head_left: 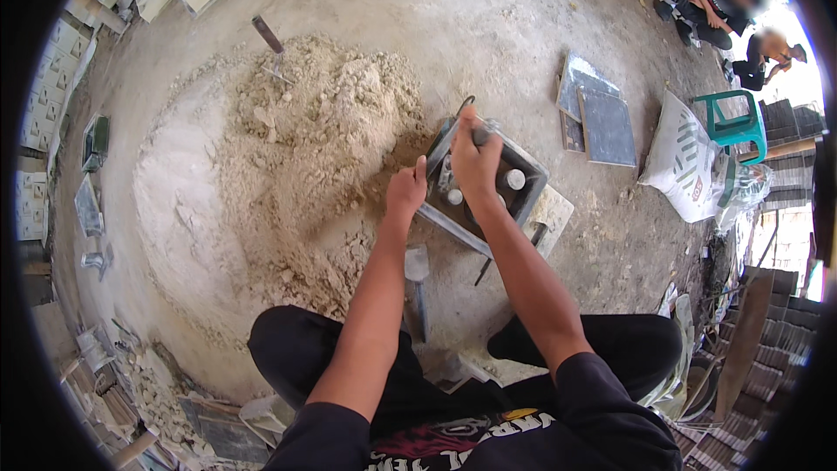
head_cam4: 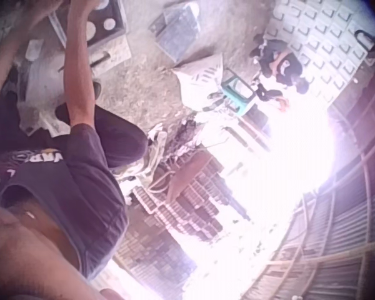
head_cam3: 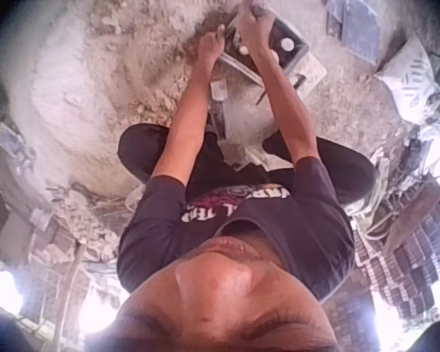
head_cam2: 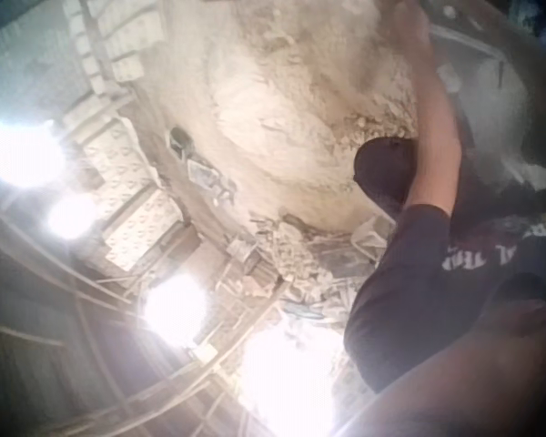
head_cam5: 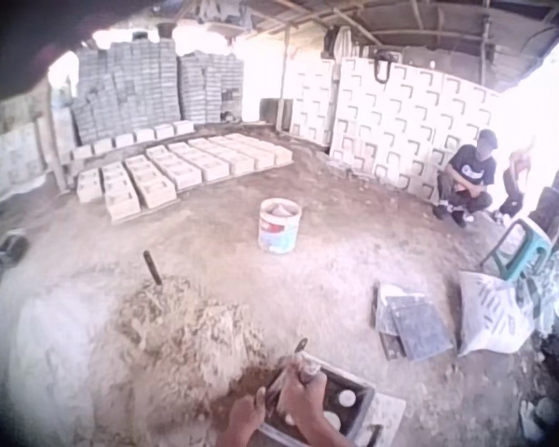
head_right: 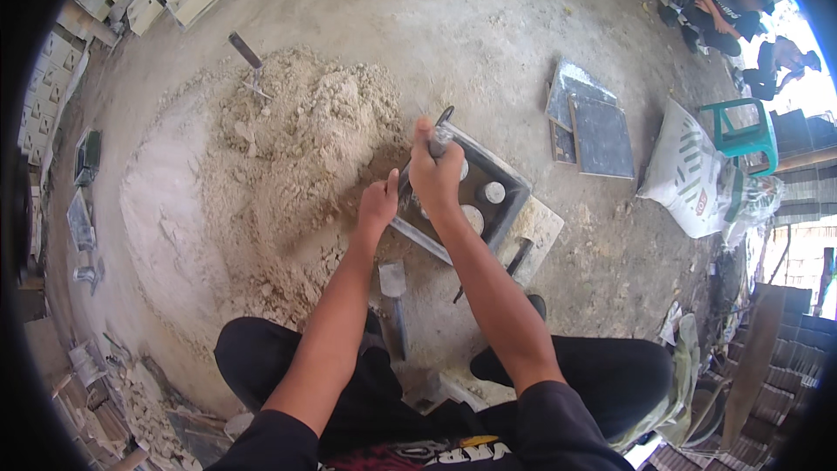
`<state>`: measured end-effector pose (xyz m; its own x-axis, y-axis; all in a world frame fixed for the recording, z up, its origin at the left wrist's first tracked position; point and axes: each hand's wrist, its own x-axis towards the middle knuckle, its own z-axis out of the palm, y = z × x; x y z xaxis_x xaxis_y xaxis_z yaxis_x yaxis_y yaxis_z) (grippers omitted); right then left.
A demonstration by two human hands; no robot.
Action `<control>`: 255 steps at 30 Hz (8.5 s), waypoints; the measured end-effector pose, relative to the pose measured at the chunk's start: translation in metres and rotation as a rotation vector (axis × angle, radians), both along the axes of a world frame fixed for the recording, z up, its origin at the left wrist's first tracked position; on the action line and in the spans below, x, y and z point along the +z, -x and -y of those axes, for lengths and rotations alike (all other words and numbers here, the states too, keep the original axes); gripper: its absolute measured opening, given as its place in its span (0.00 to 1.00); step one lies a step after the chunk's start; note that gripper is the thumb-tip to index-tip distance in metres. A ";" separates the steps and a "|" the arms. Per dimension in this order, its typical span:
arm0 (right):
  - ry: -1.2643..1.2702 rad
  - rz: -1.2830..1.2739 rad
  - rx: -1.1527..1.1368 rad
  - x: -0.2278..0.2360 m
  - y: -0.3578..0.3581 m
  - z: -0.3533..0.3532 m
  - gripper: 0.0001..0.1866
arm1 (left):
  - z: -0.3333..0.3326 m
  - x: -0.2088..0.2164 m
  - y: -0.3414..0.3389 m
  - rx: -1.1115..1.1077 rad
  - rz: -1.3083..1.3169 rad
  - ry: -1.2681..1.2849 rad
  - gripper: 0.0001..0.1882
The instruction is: The person uses a small tool to press and compact wet cement or mortar into cylindrical molds within a square frame, occasionally adding more material from a nearby pile.
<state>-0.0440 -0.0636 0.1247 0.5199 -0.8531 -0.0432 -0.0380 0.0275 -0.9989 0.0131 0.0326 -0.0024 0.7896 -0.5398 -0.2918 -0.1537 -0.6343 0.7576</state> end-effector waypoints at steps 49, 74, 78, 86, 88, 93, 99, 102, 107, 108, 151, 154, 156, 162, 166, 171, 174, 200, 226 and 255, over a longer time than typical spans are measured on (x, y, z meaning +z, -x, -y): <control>0.266 0.001 0.080 -0.015 -0.010 0.032 0.26 | 0.002 -0.015 0.010 0.344 0.127 -0.080 0.34; 0.385 -0.068 -0.029 0.008 -0.021 0.057 0.28 | 0.003 0.000 0.005 0.377 0.057 -0.046 0.33; 0.312 -0.076 -0.014 -0.015 -0.013 0.086 0.27 | 0.010 -0.001 0.015 0.329 0.085 -0.047 0.33; 0.281 -0.019 -0.008 -0.021 -0.009 0.091 0.28 | 0.015 -0.008 0.016 0.352 0.127 -0.026 0.34; 0.234 -0.004 -0.054 0.000 -0.017 0.076 0.28 | 0.003 -0.012 0.010 0.343 0.101 -0.054 0.34; 0.229 0.101 -0.023 -0.021 -0.010 0.072 0.27 | 0.012 -0.008 0.015 0.338 0.133 -0.045 0.34; 0.400 0.052 0.040 -0.023 0.000 0.017 0.24 | 0.008 -0.011 0.010 0.359 0.164 -0.044 0.33; 0.339 -0.089 0.149 -0.009 -0.015 0.037 0.25 | 0.014 -0.012 0.010 0.343 0.168 -0.029 0.33; 0.292 -0.054 0.044 -0.006 -0.012 0.054 0.27 | 0.005 -0.016 0.011 0.356 0.154 -0.036 0.33; 0.284 -0.040 0.094 -0.014 -0.011 0.056 0.27 | 0.008 -0.015 0.014 0.357 0.146 -0.026 0.33; 0.008 0.038 0.284 -0.018 0.055 0.043 0.25 | 0.010 -0.019 0.014 0.320 0.200 0.022 0.33; 0.236 0.048 0.430 0.002 0.069 0.046 0.24 | 0.004 -0.015 0.011 0.372 0.316 0.026 0.33; 0.266 -0.038 0.510 -0.012 0.063 0.065 0.25 | 0.015 -0.013 0.012 0.380 0.234 0.029 0.33; -0.101 0.184 0.513 -0.003 0.077 0.070 0.27 | 0.007 -0.014 0.011 0.363 0.207 -0.005 0.32; 0.152 0.000 0.555 -0.022 0.078 0.074 0.27 | 0.013 -0.013 0.014 0.370 0.189 0.010 0.32; -0.086 0.141 0.239 -0.002 0.083 0.079 0.27 | 0.009 -0.016 0.009 0.366 0.175 -0.033 0.32; -0.013 0.087 0.281 -0.017 0.098 0.087 0.28 | 0.016 -0.017 0.017 0.392 0.217 -0.033 0.32; 0.098 -0.167 0.073 0.012 0.086 0.106 0.29 | 0.013 -0.023 0.015 0.326 0.255 -0.046 0.33; 0.053 0.023 -0.394 0.022 0.156 0.046 0.27 | 0.016 0.006 0.002 -0.007 0.426 -0.280 0.35; 0.170 -0.051 -0.202 -0.012 0.168 0.014 0.28 | 0.025 0.008 0.014 0.079 0.344 -0.234 0.33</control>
